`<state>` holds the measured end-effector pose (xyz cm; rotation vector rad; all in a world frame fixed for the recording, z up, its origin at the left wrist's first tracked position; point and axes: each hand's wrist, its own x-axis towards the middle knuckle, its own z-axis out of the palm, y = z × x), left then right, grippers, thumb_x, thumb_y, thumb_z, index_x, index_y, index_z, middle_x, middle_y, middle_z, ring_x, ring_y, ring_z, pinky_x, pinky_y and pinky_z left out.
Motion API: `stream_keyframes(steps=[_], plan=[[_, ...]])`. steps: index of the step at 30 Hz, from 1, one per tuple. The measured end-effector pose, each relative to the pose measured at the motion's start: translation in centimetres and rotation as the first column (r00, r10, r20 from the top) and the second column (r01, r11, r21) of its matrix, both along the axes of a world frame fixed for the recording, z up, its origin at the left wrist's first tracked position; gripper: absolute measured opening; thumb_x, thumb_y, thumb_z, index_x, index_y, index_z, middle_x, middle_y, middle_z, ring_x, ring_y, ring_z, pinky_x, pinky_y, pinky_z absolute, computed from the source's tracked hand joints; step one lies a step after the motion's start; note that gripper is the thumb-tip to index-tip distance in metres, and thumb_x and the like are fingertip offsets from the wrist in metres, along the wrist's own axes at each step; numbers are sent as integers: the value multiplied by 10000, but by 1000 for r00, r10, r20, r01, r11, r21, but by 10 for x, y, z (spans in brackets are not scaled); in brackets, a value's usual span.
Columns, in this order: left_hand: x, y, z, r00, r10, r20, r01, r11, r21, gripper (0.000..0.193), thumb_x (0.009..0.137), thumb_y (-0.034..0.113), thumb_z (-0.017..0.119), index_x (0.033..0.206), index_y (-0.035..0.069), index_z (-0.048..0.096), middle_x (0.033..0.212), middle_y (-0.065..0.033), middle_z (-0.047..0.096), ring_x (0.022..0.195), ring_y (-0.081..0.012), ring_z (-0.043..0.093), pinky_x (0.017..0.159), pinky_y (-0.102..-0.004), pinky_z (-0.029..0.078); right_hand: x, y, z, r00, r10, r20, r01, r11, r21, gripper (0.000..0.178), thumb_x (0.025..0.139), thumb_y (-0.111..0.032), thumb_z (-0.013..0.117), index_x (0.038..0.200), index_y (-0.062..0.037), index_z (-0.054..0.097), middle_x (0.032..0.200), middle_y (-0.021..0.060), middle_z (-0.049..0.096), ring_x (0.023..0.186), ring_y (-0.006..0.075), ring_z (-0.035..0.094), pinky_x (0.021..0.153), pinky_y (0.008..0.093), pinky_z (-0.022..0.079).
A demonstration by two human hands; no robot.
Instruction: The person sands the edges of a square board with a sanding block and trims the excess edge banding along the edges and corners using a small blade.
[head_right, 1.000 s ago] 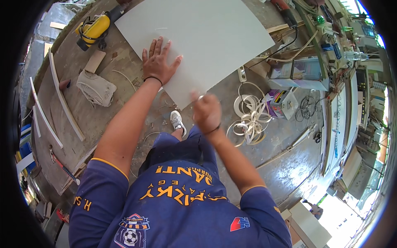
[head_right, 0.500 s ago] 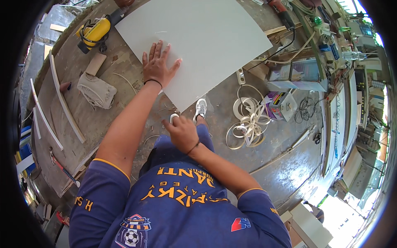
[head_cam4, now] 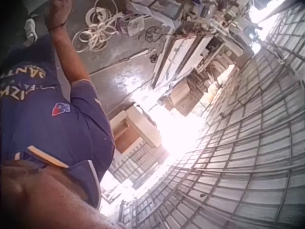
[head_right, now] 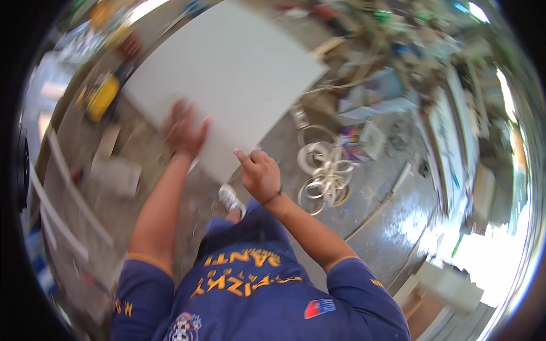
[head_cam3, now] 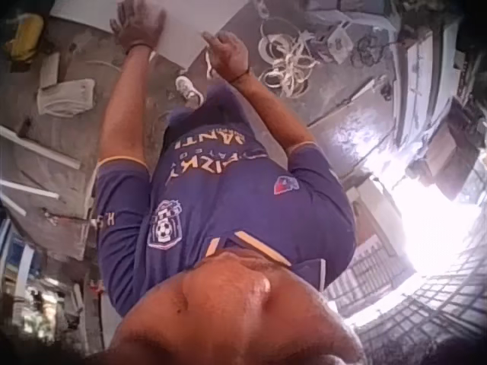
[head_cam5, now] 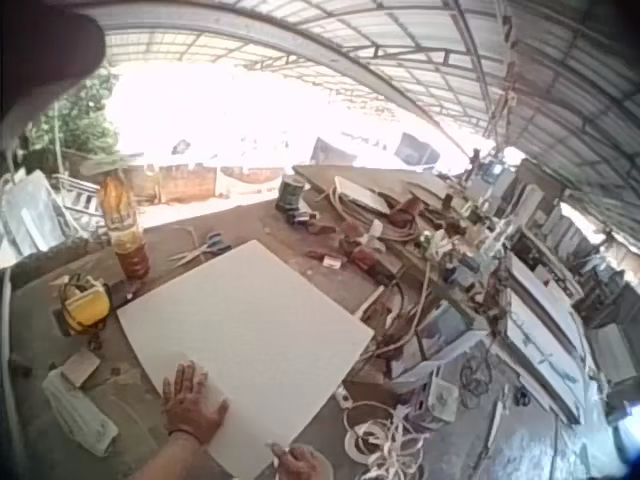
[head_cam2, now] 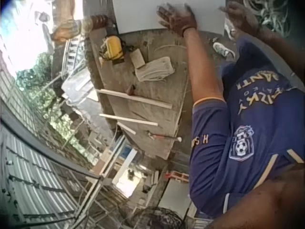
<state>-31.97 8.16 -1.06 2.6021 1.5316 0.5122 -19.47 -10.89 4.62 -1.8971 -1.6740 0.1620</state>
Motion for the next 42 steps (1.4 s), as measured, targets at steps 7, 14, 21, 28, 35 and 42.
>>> stream_keyframes(steps=[7,14,21,28,35,42], plan=[[-1,-6,-8,984,46,-174,-59,996,-69,616,909,473,533,1417,144,419,1526,-74,331,1432,-248,254,1129,-539,207,-39,-22,-96,999,-39,-36,42,997,63,190,852,-254,581,894,-77,634,845,128,601,763,282,592,603,426,462],[12,-8,4,945,59,-323,-94,991,-95,619,924,534,467,1426,176,413,1546,-48,298,1428,-231,262,1122,-528,223,-20,-22,-41,992,-71,102,81,991,-102,305,759,-202,594,1062,-166,596,916,63,532,875,242,558,668,380,443],[-7,1,-9,957,74,-281,-92,994,-52,614,928,533,468,1423,173,416,1542,-59,305,1426,-253,265,1108,-544,240,-84,-28,-75,965,191,181,-161,972,-169,202,763,-191,586,963,-172,608,911,40,543,898,196,564,704,365,455],[-6,3,-19,992,-55,-112,66,994,92,652,891,569,482,1371,127,473,1497,-138,363,1396,-300,315,1082,-525,274,25,-8,-21,992,-65,-108,82,984,157,283,690,-73,590,959,-97,673,912,76,655,872,277,604,727,420,493],[3,-7,3,994,38,-100,-45,996,-73,674,844,579,544,1384,183,468,1532,-67,317,1431,-249,249,1129,-542,187,122,26,-43,924,-334,184,319,942,105,382,768,-11,608,1141,-96,595,802,87,525,745,286,562,600,404,467],[-3,-6,1,995,53,-87,-59,996,-74,667,849,567,550,1389,186,461,1534,-60,311,1433,-241,245,1135,-535,177,-46,-27,-50,992,122,42,-122,992,-17,392,747,-101,616,1138,-113,609,762,83,518,742,260,550,593,382,457]])
